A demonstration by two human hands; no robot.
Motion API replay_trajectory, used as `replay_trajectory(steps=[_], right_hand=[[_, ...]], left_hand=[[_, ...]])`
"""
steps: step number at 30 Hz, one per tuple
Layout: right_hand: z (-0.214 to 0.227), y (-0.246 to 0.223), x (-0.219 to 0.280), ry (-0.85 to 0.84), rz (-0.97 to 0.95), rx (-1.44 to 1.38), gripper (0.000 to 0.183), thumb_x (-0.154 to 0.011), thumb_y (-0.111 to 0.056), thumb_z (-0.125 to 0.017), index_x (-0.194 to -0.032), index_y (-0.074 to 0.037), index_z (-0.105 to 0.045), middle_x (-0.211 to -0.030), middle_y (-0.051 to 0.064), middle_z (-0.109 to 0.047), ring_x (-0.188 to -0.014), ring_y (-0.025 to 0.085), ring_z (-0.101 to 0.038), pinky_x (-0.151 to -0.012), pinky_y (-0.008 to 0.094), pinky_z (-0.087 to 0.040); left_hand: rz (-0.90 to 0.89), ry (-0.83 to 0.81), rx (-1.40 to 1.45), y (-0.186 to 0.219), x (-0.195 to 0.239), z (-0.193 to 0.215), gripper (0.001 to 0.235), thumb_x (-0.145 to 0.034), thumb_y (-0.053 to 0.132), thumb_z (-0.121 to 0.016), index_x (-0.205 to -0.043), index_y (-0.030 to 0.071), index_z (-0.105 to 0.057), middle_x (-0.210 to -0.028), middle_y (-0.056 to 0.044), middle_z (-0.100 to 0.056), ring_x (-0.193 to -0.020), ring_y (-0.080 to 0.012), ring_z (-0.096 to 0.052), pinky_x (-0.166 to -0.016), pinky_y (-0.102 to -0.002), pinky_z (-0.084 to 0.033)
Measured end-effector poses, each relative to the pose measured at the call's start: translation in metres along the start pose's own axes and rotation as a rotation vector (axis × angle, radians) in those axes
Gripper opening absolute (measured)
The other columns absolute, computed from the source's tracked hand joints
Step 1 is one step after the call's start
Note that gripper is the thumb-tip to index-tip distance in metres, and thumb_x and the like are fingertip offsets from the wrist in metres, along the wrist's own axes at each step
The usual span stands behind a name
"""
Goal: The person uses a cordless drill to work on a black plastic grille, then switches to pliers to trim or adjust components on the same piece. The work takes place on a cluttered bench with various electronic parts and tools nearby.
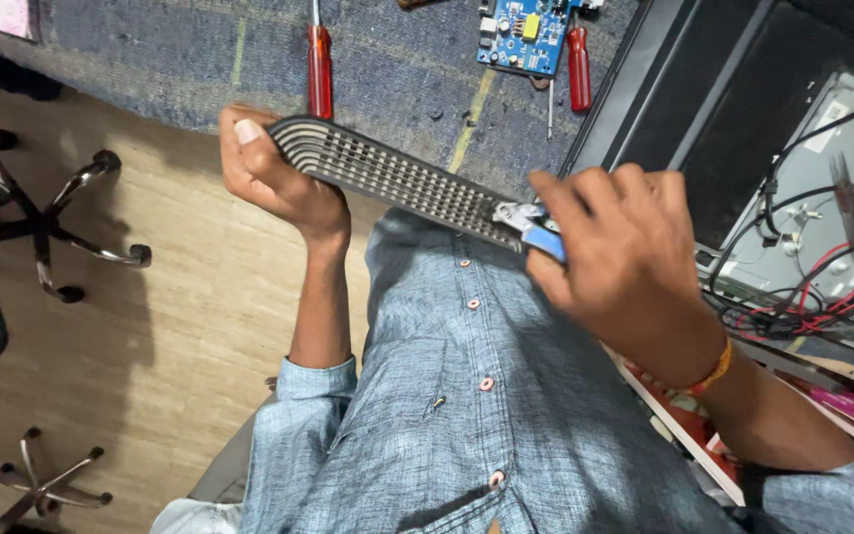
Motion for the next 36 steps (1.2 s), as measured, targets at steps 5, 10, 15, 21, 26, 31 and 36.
replay_trajectory(steps=[5, 10, 15, 21, 26, 31, 36], right_hand=[[-0.013, 0.028, 0.006, -0.005, -0.116, -0.234, 0.045, -0.082, -0.016, -0.079, -0.12, 0.002, -0.066, -0.099, 0.014, -0.062, -0.091, 0.031, -0.058, -0.087, 0.043, -0.042], [-0.022, 0.031, 0.009, -0.02, -0.104, -0.281, 0.04, -0.08, -0.014, -0.076, -0.116, 0.0, -0.067, -0.103, 0.013, -0.064, -0.097, 0.031, -0.059, -0.094, 0.042, -0.043], [-0.02, 0.02, 0.01, -0.017, -0.008, -0.208, 0.045, -0.075, -0.019, -0.081, -0.116, -0.004, -0.072, -0.106, 0.011, -0.066, -0.102, 0.029, -0.059, -0.095, 0.048, -0.038], [-0.022, 0.012, 0.009, -0.003, 0.05, -0.197, 0.049, -0.08, -0.026, -0.085, -0.122, -0.005, -0.073, -0.112, 0.008, -0.068, -0.106, 0.028, -0.058, -0.095, 0.048, -0.037], [-0.017, 0.008, 0.009, -0.018, 0.056, -0.146, 0.05, -0.079, -0.027, -0.085, -0.122, -0.006, -0.073, -0.113, 0.008, -0.068, -0.106, 0.028, -0.058, -0.094, 0.049, -0.037], [-0.008, 0.002, 0.005, -0.075, 0.058, -0.04, 0.051, -0.079, -0.032, -0.085, -0.121, -0.005, -0.073, -0.112, 0.008, -0.068, -0.101, 0.027, -0.057, -0.091, 0.049, -0.038], [0.008, -0.011, -0.003, -0.112, 0.119, 0.123, 0.049, -0.079, -0.031, -0.082, -0.118, -0.004, -0.073, -0.102, 0.01, -0.069, -0.09, 0.025, -0.057, -0.086, 0.049, -0.039]], left_hand=[[-0.032, 0.035, -0.045, 0.002, 0.003, 0.009, 0.045, -0.111, 0.036, -0.036, -0.081, 0.003, -0.036, -0.077, -0.005, -0.036, -0.068, -0.0153, -0.037, -0.066, -0.035, -0.035], [-0.015, 0.035, -0.045, 0.003, 0.004, 0.011, 0.044, -0.109, 0.035, -0.035, -0.079, 0.002, -0.036, -0.079, -0.005, -0.037, -0.067, -0.0153, -0.037, -0.065, -0.035, -0.035], [-0.032, 0.029, -0.065, 0.005, 0.003, 0.012, 0.047, -0.111, 0.036, -0.034, -0.079, 0.002, -0.037, -0.08, -0.006, -0.038, -0.069, -0.0159, -0.038, -0.068, -0.035, -0.037], [-0.026, 0.028, -0.051, 0.005, 0.003, 0.013, 0.046, -0.11, 0.036, -0.034, -0.079, 0.002, -0.036, -0.08, -0.006, -0.037, -0.069, -0.0157, -0.038, -0.067, -0.035, -0.036], [-0.018, 0.029, -0.063, 0.008, 0.006, 0.012, 0.045, -0.11, 0.036, -0.034, -0.079, 0.002, -0.037, -0.079, -0.005, -0.037, -0.068, -0.0151, -0.038, -0.065, -0.034, -0.036], [-0.028, 0.024, -0.047, 0.009, 0.009, 0.008, 0.045, -0.11, 0.036, -0.035, -0.079, 0.003, -0.038, -0.079, -0.004, -0.038, -0.067, -0.0141, -0.038, -0.064, -0.034, -0.035], [-0.043, 0.013, -0.034, 0.014, 0.012, 0.002, 0.045, -0.109, 0.035, -0.036, -0.078, 0.003, -0.038, -0.075, -0.003, -0.037, -0.063, -0.0125, -0.036, -0.062, -0.033, -0.034]])
Point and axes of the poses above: each hand's wrist, its own x-axis away from the middle knuckle, its own z-axis out of the back of the hand, y = z × x, the point moved 7 cm from there along -x, towards the middle knuckle
